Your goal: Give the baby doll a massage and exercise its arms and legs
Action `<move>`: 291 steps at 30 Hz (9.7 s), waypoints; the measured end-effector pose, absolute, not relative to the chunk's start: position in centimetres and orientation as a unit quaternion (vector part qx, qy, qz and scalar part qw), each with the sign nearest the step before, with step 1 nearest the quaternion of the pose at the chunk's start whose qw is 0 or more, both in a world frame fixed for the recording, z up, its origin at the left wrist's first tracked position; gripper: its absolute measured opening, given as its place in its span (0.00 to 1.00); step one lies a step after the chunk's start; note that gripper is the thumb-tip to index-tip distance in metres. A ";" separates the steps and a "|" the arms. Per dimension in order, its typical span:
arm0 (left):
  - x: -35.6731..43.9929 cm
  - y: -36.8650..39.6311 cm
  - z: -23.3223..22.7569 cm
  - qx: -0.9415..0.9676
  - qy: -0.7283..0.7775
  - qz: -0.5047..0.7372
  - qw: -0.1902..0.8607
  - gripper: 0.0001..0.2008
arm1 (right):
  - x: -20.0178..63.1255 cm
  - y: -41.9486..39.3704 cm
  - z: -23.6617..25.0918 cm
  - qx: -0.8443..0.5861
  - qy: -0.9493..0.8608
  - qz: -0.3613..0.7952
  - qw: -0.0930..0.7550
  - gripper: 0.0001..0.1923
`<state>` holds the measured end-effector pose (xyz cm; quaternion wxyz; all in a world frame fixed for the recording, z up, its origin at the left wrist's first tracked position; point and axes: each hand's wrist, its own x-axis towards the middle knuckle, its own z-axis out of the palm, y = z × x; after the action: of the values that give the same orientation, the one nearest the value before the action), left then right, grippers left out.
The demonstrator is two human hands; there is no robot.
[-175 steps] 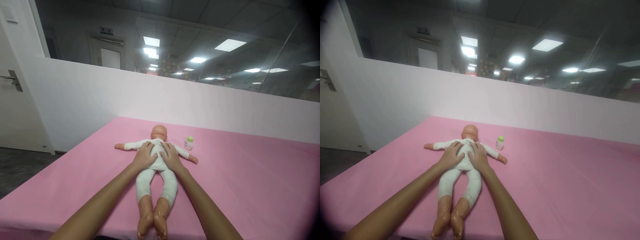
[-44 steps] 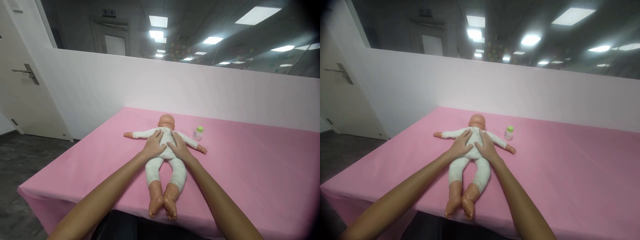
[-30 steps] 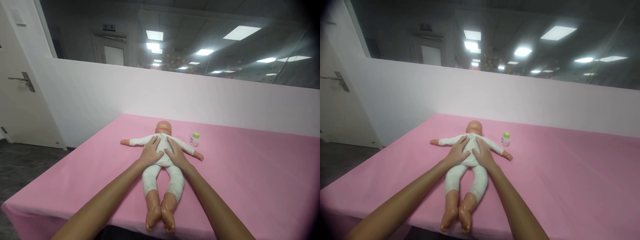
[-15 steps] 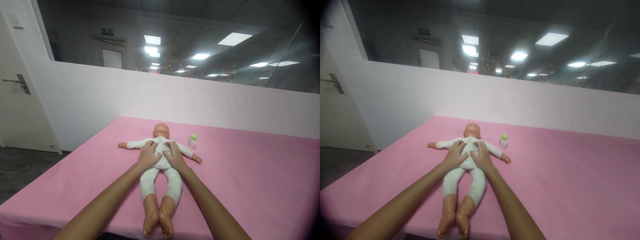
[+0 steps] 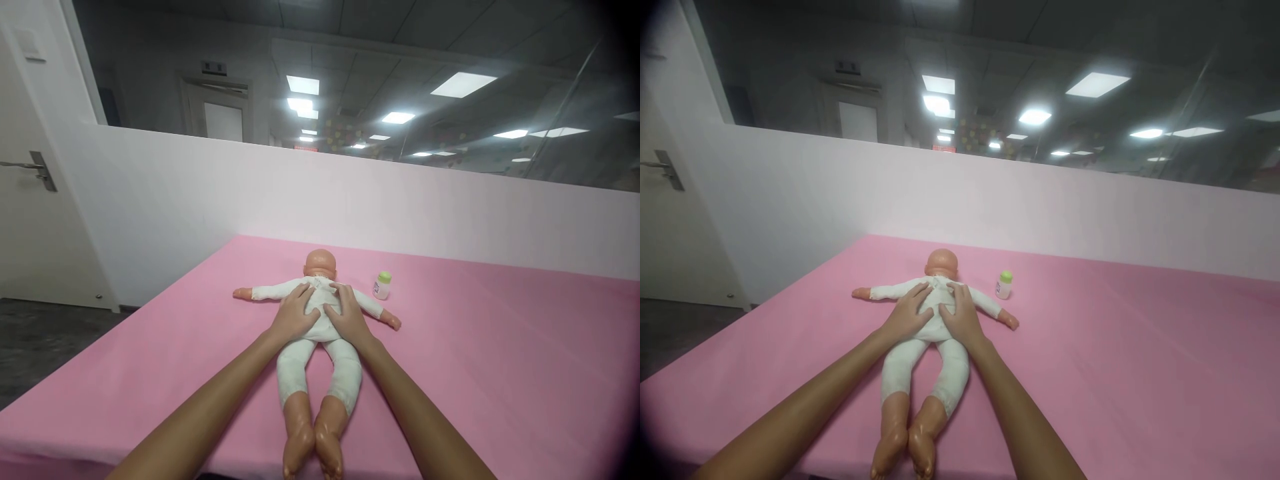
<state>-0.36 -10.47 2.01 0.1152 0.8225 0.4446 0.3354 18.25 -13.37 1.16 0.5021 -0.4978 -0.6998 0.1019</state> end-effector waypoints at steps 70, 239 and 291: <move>-0.4 -11.2 2.7 0.823 0.443 0.339 0.105 0.24 | 18.3 -13.1 0.7 -0.510 -0.717 0.068 0.471 0.36; 0.0 -11.2 2.6 0.846 0.444 0.278 0.101 0.31 | 19.3 -11.8 -0.7 -0.497 -0.751 0.099 0.423 0.29; 0.0 -11.1 2.4 0.837 0.433 0.325 0.079 0.28 | 18.7 -12.4 0.0 -0.517 -0.724 0.111 0.442 0.23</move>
<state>-0.01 -11.12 2.43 0.0787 0.8374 0.4328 0.3245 18.72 -12.45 0.02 0.4419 -0.5174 -0.7244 0.1108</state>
